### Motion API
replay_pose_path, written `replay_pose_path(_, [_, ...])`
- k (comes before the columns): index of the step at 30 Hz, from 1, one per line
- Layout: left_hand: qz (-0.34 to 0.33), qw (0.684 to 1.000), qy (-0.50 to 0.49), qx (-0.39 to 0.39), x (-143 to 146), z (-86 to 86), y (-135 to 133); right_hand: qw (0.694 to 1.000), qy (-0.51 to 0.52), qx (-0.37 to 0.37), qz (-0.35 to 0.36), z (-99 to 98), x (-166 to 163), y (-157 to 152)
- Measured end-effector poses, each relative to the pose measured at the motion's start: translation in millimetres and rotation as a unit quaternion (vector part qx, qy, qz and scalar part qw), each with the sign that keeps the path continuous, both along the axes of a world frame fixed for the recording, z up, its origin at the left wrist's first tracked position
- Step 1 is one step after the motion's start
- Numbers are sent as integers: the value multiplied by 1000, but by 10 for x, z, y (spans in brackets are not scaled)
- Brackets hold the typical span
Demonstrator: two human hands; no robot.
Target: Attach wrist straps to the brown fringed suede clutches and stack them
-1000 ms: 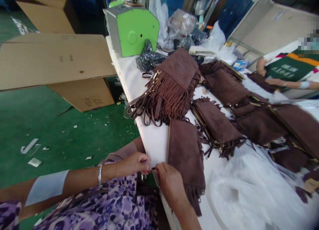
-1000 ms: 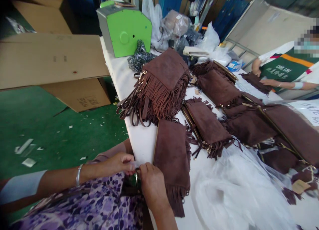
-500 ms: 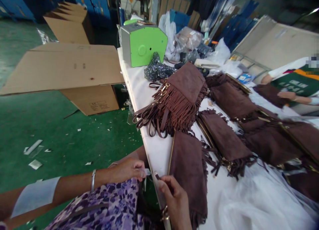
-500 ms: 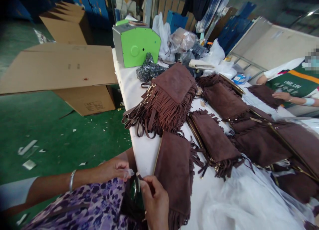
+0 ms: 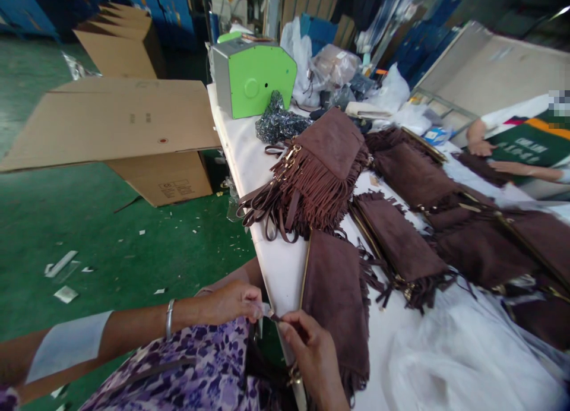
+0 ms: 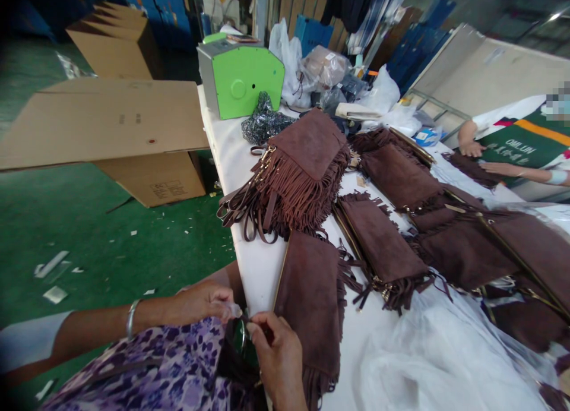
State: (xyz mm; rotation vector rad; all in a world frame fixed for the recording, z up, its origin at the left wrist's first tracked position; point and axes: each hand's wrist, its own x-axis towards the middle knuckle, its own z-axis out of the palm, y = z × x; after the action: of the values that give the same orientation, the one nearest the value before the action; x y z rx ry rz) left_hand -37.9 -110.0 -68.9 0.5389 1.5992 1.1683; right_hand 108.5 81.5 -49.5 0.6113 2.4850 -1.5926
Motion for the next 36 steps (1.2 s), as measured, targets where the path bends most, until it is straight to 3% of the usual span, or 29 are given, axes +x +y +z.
replay_pose_path(12, [-83,977,196,5,-57,118,-9,992,-23,117,38,90,-37,-37])
replay_pose_path(21, [-72,995,59,-27,59,113,4,973,23,212,89,128,-27,-84])
replay_pose_path(30, [-59,997,-14,-45,317,-51,65,943,70,278,170,83,-18,-176])
replay_pose_path(33, [-64,996,-42,-46,435,-138,176,949,103,256,149,86,66,-123])
replay_pose_path(36, [-51,994,-78,-56,515,-205,325,959,122,247,61,55,248,-8])
